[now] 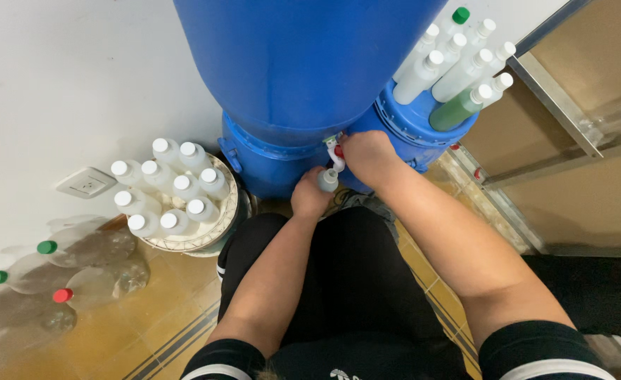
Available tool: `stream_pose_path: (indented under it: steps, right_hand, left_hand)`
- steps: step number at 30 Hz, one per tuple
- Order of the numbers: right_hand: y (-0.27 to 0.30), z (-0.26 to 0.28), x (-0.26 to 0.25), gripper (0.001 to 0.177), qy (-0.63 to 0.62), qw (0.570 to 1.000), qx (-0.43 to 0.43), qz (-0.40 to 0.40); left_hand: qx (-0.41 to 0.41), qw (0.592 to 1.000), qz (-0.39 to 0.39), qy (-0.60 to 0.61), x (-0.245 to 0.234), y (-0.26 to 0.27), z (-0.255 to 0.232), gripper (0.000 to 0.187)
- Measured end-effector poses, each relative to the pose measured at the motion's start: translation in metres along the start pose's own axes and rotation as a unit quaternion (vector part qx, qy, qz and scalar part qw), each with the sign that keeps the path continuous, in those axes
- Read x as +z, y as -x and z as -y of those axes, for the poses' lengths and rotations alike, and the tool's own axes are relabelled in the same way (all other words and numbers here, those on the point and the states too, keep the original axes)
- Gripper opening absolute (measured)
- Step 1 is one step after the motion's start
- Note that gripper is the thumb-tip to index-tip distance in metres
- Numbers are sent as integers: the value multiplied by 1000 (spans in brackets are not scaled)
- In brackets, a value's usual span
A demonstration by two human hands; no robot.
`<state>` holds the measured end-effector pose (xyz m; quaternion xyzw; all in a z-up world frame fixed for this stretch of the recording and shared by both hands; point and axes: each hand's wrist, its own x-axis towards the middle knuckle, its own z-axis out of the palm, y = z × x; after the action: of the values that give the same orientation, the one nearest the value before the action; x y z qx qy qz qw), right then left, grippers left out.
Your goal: The person kneels on the floor and repeatedly fills small white plastic bottles with a green liquid from a large blue barrel using a red spigot. After filling each bottle, the person screws on a cap and places the bottle into a blue bucket next to the barrel.
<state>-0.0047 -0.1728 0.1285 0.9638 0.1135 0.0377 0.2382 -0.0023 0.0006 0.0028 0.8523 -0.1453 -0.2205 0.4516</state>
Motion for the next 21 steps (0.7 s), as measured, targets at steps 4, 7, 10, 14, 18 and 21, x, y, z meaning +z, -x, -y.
stream_pose_path:
  steps: [4, 7, 10, 14, 18, 21]
  right_hand:
    - [-2, 0, -4, 33, 12, 1000, -4, 5]
    - [-2, 1, -10, 35, 34, 999, -6, 14]
    - [0, 3, -20, 33, 75, 997, -17, 8]
    - [0, 5, -23, 34, 11, 1000, 3, 15]
    - [0, 5, -20, 35, 36, 999, -9, 4]
    - [1, 7, -25, 30, 19, 1000, -2, 6]
  left_hand:
    - [-3, 1000, 2, -1, 3, -3, 4, 75]
    - [-9, 1000, 0, -4, -1, 1, -2, 76]
    - [-10, 1000, -2, 1, 0, -1, 0, 76]
    - [-7, 1000, 2, 8, -1, -2, 1, 76]
    - [-6, 1000, -1, 16, 6, -7, 7, 77]
    - [-2, 1000, -1, 17, 7, -9, 8, 78]
